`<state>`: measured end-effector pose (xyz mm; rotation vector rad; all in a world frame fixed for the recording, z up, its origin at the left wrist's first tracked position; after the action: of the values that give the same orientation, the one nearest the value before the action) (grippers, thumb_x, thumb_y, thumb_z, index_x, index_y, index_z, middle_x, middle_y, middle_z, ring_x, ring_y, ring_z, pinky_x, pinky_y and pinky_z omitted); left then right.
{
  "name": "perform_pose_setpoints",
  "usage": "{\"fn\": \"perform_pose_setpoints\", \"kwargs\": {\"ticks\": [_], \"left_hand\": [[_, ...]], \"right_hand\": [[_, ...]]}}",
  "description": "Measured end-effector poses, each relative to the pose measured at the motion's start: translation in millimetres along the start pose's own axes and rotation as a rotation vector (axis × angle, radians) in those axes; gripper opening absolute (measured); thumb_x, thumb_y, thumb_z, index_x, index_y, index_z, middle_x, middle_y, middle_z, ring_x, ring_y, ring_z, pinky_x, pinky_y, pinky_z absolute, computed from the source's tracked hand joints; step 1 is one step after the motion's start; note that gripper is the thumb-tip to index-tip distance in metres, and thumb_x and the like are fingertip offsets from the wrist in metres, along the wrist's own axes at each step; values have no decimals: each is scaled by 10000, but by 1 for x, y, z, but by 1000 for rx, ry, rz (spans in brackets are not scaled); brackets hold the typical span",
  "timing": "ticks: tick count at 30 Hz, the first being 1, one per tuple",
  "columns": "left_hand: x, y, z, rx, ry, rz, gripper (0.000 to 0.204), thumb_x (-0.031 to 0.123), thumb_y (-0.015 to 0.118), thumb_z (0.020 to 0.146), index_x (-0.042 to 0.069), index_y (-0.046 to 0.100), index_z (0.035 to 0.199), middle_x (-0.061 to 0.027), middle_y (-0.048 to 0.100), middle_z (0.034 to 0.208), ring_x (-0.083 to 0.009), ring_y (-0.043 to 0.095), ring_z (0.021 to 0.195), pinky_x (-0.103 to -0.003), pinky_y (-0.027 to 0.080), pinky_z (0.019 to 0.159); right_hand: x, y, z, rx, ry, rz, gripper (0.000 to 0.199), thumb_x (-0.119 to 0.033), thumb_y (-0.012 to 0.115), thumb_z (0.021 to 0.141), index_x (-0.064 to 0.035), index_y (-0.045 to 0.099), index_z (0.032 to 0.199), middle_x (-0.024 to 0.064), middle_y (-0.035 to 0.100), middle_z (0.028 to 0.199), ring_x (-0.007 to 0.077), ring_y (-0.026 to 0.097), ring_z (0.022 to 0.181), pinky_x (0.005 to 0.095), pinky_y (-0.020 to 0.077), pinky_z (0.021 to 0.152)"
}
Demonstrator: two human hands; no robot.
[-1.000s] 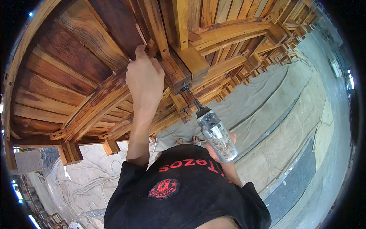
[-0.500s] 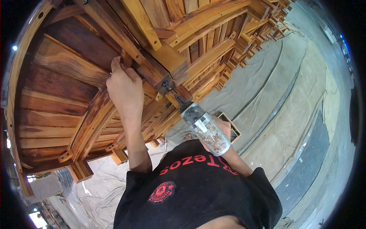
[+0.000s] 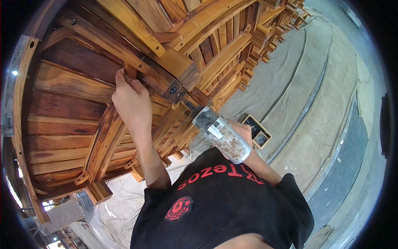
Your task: The person drills screws into a wooden furniture structure using a pneumatic drill.
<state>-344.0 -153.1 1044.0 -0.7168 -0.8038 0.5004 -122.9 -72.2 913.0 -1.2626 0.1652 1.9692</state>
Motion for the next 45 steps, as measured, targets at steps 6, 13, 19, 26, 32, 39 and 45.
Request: {"fn": "perform_pose_setpoints", "kwargs": {"ticks": [6, 13, 19, 26, 32, 39, 45], "left_hand": [[-5, 0, 1, 39, 91, -35, 354, 10, 463, 850, -113, 549, 1170, -298, 611, 692, -393, 668, 690, -449, 493, 616], [-10, -2, 1, 44, 83, -78, 353, 18, 473, 850, -108, 550, 1171, -300, 622, 713, -409, 662, 699, -462, 508, 635], [-9, -2, 1, -25, 7, -71, 368, 15, 473, 845, -97, 536, 1190, -294, 631, 734, -424, 656, 726, -481, 516, 668], [-29, -12, -3, 113, 148, -236, 307, 16, 470, 883, -57, 584, 1159, -212, 619, 643, -332, 639, 579, -387, 490, 548], [-72, -36, -104, -192, -589, -1357, 220, 159, 468, 992, 21, 627, 1056, 32, 382, 563, -47, 308, 449, -225, 207, 403], [-140, 47, -214, -378, -1341, -1662, 356, 269, 433, 963, -19, 578, 1113, -27, 501, 717, -111, 433, 582, -241, 324, 492], [-134, 28, -183, -296, -1061, -1665, 304, 204, 437, 987, -19, 563, 1152, -54, 546, 769, -113, 453, 606, -237, 329, 511]], "right_hand": [[-2, 1, 0, 18, 13, -21, 291, -139, 722, 681, -33, 646, 941, 110, 618, 757, 306, 614, 623, 321, 493, 575], [-1, 1, -1, 17, -10, -30, 336, -154, 704, 660, -30, 646, 967, 125, 618, 785, 330, 610, 656, 346, 492, 605], [-9, 1, 4, 53, -36, -24, 362, -120, 679, 602, -30, 643, 951, 136, 608, 780, 343, 571, 624, 355, 473, 583], [-6, -2, -5, 37, -109, -106, 355, -153, 697, 622, -16, 644, 945, 150, 620, 802, 346, 598, 655, 356, 478, 597], [-3, -14, -19, -63, -176, -164, 386, -244, 692, 694, -6, 654, 995, 163, 657, 872, 342, 647, 719, 349, 522, 644], [1, 15, -17, -280, -109, 48, 406, -198, 697, 631, -24, 663, 995, 165, 658, 859, 338, 641, 704, 344, 520, 643], [13, 28, -25, -428, -64, 68, 465, -162, 712, 589, -6, 657, 1024, 178, 665, 874, 351, 653, 728, 362, 523, 666]]}}
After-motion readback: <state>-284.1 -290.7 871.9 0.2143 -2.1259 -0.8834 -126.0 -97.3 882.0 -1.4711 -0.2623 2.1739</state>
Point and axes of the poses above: each hand's wrist, its own z-axis towards the middle knuckle, its own y-axis out of the palm, x = y × z, the point moved 3 cm from there along z, towards the middle knuckle
